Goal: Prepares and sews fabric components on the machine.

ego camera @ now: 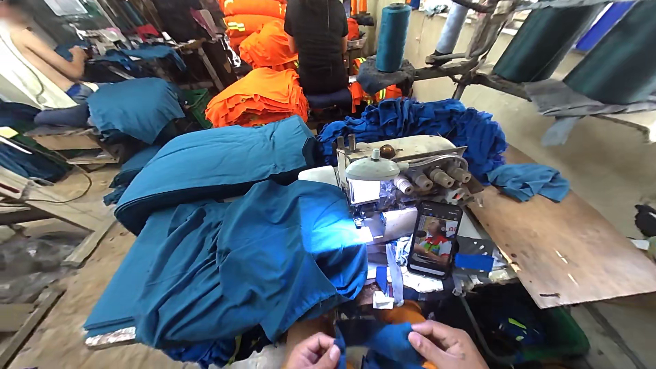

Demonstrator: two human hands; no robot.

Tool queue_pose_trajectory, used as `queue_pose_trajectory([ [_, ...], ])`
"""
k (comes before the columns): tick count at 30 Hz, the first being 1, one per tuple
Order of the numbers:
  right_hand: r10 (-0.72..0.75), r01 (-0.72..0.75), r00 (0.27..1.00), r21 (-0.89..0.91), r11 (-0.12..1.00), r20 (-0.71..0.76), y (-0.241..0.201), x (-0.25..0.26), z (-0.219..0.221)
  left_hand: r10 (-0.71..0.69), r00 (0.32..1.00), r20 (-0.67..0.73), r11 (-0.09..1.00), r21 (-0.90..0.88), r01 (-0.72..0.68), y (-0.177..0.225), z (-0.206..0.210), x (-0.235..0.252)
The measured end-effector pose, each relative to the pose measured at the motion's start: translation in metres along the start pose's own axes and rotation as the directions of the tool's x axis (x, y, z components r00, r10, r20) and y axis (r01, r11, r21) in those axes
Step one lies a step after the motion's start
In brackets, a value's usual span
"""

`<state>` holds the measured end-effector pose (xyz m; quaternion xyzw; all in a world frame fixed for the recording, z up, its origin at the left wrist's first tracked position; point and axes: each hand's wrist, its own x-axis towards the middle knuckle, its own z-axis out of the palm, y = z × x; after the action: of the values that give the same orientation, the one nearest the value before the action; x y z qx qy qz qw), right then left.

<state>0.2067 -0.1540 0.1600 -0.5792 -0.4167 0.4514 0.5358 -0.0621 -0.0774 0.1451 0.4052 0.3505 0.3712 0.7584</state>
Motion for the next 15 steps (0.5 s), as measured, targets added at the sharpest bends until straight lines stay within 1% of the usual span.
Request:
queue_pose_trajectory([
  [3,-0.003,0.003,1.000,0.021,1.000,0.017,-0.006,0.003,0.017,0.008,0.999,0.047,1.000,-0.026,-0.006,0.002,0.031,0.014],
  [6,-0.001,-0.002,0.999,0.051,0.999,0.052,-0.012,0.002,0.029,0.006,0.997,0.080,1.000,-0.009,-0.006,0.001,0.051,0.023],
  [8,-0.027,0.024,0.997,0.042,0.999,0.070,-0.012,0.002,0.033,0.006,0.995,0.097,1.000,0.001,-0.006,0.000,0.056,0.027],
  [11,-0.071,0.071,0.996,0.004,0.997,0.044,-0.011,0.001,0.034,-0.018,0.997,0.070,1.000,-0.024,0.020,0.001,0.059,0.027],
  [15,-0.072,0.072,0.997,-0.008,0.997,0.024,-0.011,0.001,0.034,-0.053,0.998,0.040,0.997,-0.047,0.054,0.003,0.059,0.024],
])
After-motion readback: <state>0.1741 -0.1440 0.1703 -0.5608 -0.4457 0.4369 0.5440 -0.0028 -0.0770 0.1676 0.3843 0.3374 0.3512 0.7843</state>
